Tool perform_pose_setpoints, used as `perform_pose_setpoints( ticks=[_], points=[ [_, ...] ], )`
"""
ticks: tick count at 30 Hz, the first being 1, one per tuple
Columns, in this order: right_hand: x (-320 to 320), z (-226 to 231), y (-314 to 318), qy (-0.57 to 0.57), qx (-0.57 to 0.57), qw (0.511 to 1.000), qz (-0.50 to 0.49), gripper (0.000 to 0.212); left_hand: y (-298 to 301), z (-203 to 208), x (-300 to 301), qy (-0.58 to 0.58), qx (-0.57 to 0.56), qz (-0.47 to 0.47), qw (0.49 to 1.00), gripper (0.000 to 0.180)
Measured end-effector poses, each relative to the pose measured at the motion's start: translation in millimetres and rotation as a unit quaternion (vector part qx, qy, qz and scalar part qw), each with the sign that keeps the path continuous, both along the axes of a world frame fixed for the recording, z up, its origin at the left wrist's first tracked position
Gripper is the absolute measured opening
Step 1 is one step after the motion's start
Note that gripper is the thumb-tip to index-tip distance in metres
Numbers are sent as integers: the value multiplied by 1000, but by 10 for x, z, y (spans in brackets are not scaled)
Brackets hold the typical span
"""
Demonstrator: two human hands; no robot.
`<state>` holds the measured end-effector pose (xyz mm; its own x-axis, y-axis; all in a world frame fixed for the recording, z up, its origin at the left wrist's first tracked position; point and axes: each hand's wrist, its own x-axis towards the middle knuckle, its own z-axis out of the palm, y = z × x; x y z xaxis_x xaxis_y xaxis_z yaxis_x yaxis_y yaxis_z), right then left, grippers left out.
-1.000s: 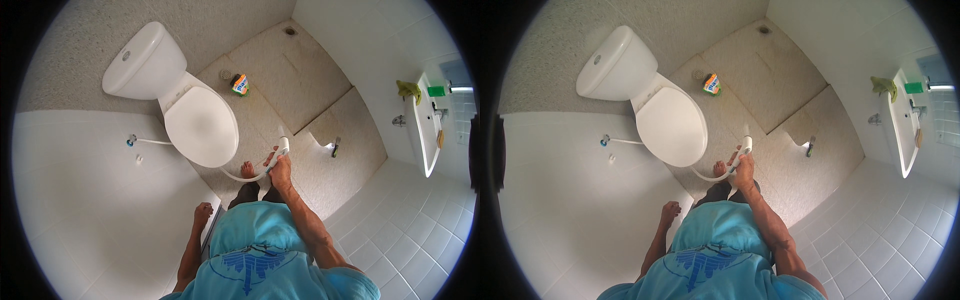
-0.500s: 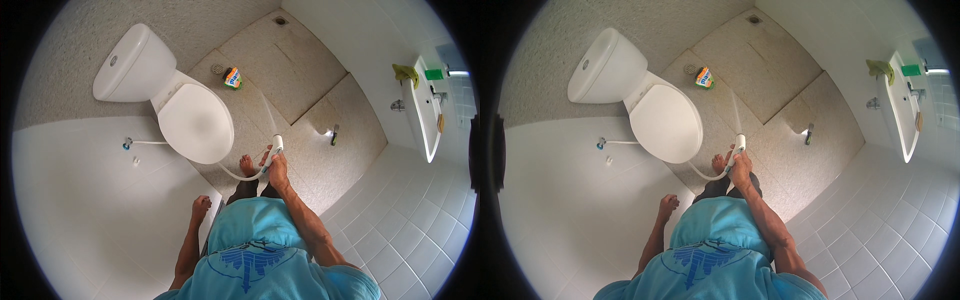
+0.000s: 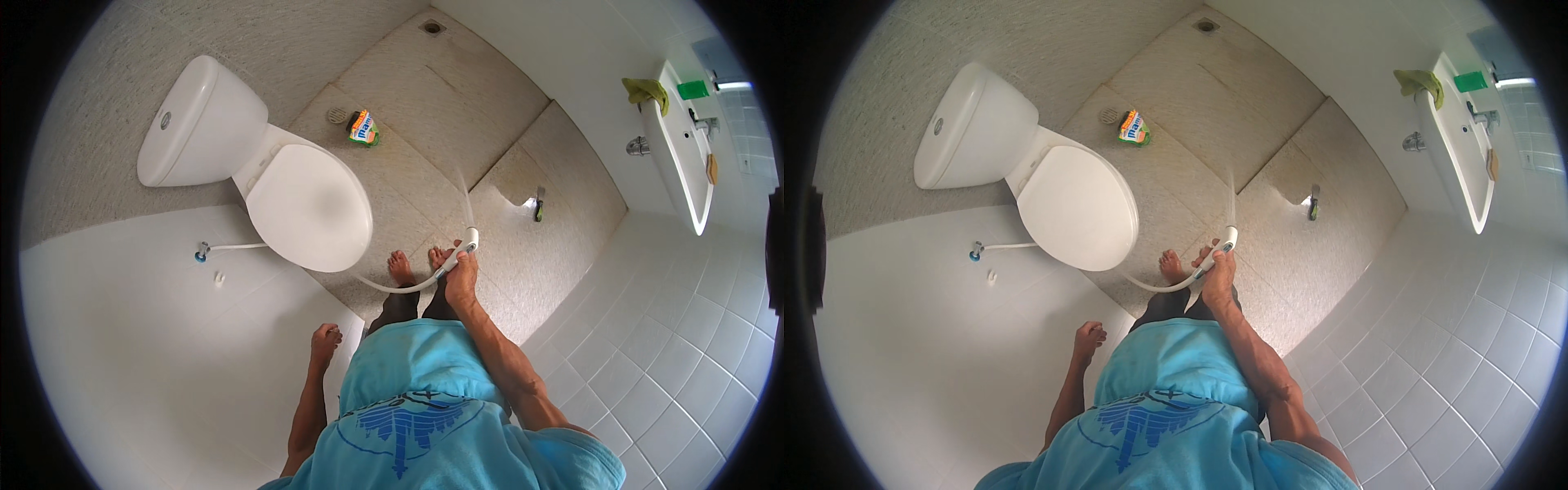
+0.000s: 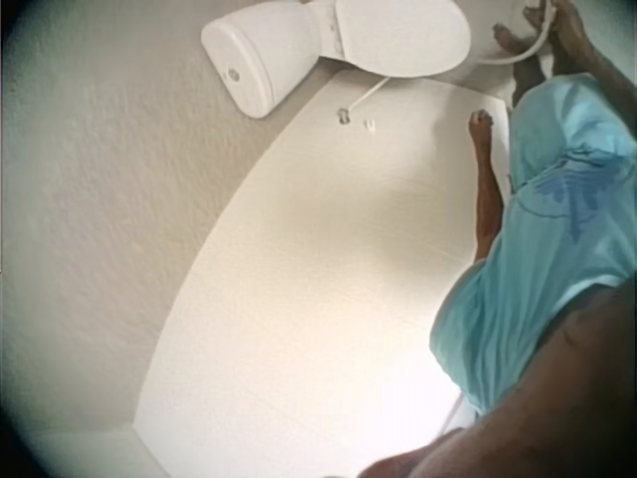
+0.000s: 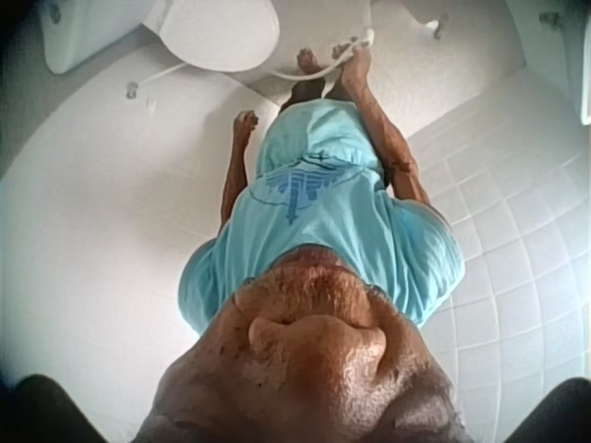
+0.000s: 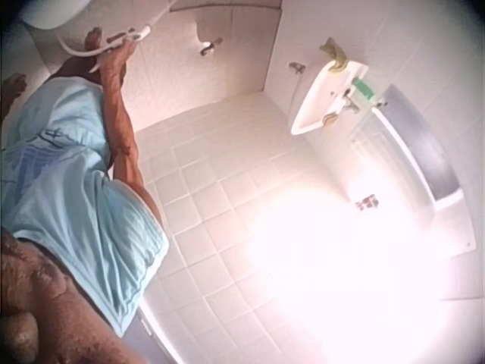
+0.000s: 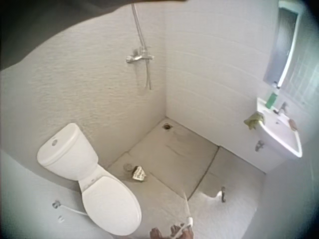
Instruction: The person sprays water on the bathroom floor using a handheld bidet sprayer, then kneels to scrub the tiles with a small brush and wipes the area with a cloth. Another person briefly enters to hand over a cleaning product.
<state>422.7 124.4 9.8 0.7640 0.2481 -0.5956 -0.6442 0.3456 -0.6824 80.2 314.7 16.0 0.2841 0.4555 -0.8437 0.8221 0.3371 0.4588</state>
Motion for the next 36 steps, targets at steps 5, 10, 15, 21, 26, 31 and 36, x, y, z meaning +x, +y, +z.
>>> perform_pose_setpoints(
  ticks=[5,10,15,21,26,31,36],
  points=[
    [-56,7,-40,-22,8,999,-39,50,46,36,27,-3,-1,-13,1000,31],
    [-59,66,-84,-59,-41,995,-63,52,50,40,48,3,3,3,1000,30],
    [-129,118,-126,-59,-44,995,-69,55,87,16,5,-14,-4,-11,1000,32],
    [-189,94,-194,-73,-62,992,-79,58,181,-12,11,-6,-1,-35,999,34],
    [-212,150,-207,-116,-77,988,-67,58,246,25,74,8,0,-57,998,36],
    [-216,347,-172,-195,-79,977,-44,57,279,64,142,6,2,-68,998,36],
    [-188,558,-155,-205,-80,975,-35,64,294,82,202,8,4,-83,997,38]
  ],
)
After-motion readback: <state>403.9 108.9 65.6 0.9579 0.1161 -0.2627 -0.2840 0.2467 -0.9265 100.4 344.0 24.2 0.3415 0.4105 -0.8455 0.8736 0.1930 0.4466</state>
